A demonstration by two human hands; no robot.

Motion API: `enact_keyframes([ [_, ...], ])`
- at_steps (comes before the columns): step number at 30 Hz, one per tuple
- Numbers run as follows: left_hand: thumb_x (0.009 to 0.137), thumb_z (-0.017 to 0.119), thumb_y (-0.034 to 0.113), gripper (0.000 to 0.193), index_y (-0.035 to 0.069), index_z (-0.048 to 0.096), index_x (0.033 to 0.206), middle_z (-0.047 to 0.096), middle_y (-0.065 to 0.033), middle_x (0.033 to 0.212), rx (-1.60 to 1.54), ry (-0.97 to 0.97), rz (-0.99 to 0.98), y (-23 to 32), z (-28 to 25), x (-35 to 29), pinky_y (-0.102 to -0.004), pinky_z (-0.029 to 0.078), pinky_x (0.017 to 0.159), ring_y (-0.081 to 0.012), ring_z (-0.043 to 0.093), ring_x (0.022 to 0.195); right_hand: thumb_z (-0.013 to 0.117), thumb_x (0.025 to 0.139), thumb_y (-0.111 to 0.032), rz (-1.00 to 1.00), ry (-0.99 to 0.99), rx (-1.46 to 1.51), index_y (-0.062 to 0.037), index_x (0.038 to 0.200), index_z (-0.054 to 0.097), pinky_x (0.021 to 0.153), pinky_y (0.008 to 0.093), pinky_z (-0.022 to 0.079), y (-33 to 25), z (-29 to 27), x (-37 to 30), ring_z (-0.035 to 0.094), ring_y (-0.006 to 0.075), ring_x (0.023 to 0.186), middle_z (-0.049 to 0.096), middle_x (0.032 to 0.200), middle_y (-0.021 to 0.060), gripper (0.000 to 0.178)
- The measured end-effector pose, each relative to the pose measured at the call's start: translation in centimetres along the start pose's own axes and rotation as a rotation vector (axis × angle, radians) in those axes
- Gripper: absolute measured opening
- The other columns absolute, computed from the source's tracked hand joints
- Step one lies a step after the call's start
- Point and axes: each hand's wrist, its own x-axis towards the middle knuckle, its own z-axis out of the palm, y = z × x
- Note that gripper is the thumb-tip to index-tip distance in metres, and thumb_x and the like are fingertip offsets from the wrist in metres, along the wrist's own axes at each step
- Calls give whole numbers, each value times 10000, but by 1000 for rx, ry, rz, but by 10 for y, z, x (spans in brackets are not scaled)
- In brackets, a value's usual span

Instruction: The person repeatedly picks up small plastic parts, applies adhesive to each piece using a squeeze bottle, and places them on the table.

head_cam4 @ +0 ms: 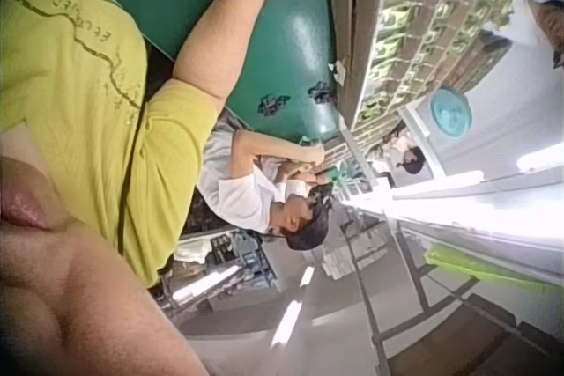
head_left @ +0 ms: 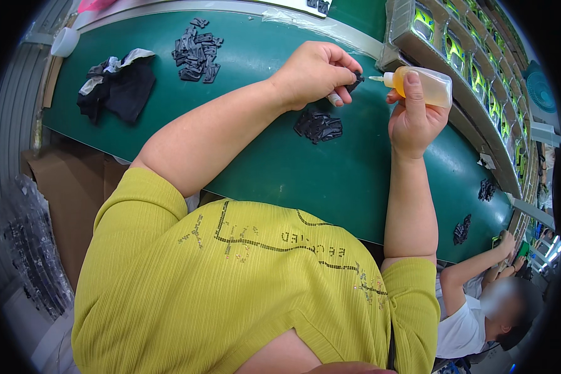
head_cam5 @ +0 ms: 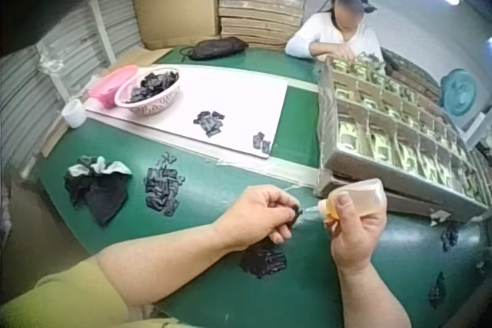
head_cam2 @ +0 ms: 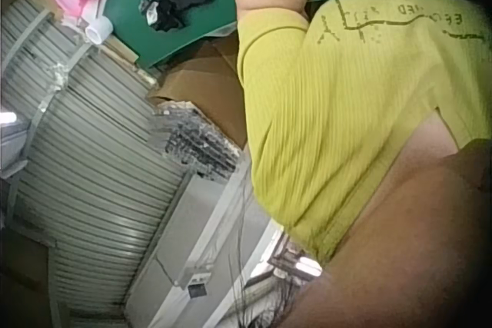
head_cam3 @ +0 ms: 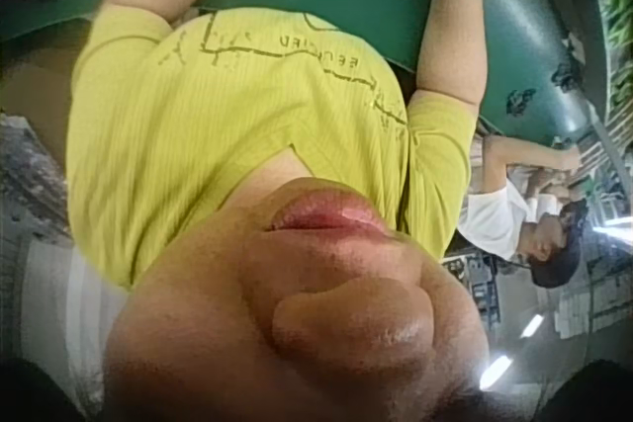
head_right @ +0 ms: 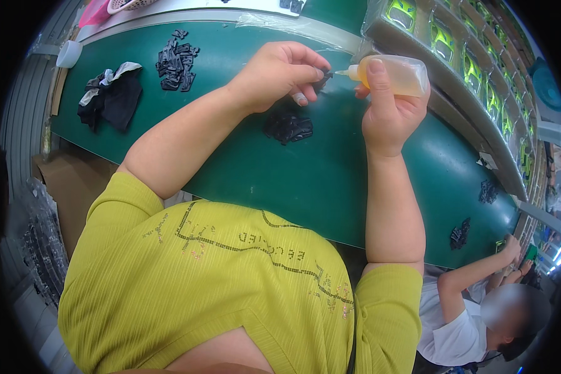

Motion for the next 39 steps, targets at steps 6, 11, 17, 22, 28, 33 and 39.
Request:
enact_keyframes([
  [6, 807, 586, 52, 210, -42, 598, 994, 635, -112, 802, 5, -15, -28, 2, 1, -1, -236, 509, 530, -143, 627, 592, 675, 826, -118, -37, -22, -35, 2, 913, 574, 487, 224, 481, 0, -1, 0, 609, 139, 661, 625, 825, 78, 180],
  [11, 802, 591, 55, 211, -44, 598, 988, 636, -115, 800, 11, -18, -28, 2, 1, -1, -238, 510, 530, -146, 627, 583, 683, 821, -116, -38, -11, -56, 6, 908, 573, 490, 221, 485, -1, 2, -2, 610, 139, 662, 627, 829, 82, 185],
  [17, 802, 591, 62, 205, -41, 601, 980, 637, -108, 790, 30, -24, -26, 1, 1, -1, -235, 507, 526, -144, 629, 578, 686, 820, -117, -36, -45, -78, 1, 938, 560, 499, 218, 496, -1, 0, -1, 614, 136, 665, 631, 835, 84, 209],
  [22, 802, 586, 60, 193, -38, 608, 967, 634, -100, 779, 48, -23, -14, 1, 1, -1, -226, 487, 500, -126, 615, 567, 689, 816, -116, -28, -21, -130, -4, 950, 556, 509, 208, 501, -1, 2, -3, 618, 132, 667, 634, 829, 79, 220],
  [28, 796, 590, 66, 193, -38, 611, 958, 629, -92, 756, 51, -1, -12, 1, 0, -1, -216, 463, 471, -118, 602, 551, 659, 833, -111, -59, -11, -66, -7, 915, 571, 481, 220, 477, -3, -4, 1, 612, 133, 655, 631, 825, 76, 159],
  [33, 789, 595, 63, 205, -43, 607, 963, 626, -94, 747, 43, 1, -18, 3, -1, -1, -217, 463, 469, -117, 599, 548, 651, 833, -109, 17, 3, 44, -10, 905, 582, 471, 223, 462, -5, -3, -1, 605, 132, 639, 629, 805, 74, 141],
  [39, 774, 600, 54, 215, -45, 603, 964, 626, -98, 747, 23, 6, -21, 2, -1, 0, -222, 462, 464, -121, 599, 547, 660, 828, -114, 58, -91, 15, -15, 920, 582, 477, 215, 461, -4, -3, -4, 596, 123, 627, 630, 806, 69, 156],
])
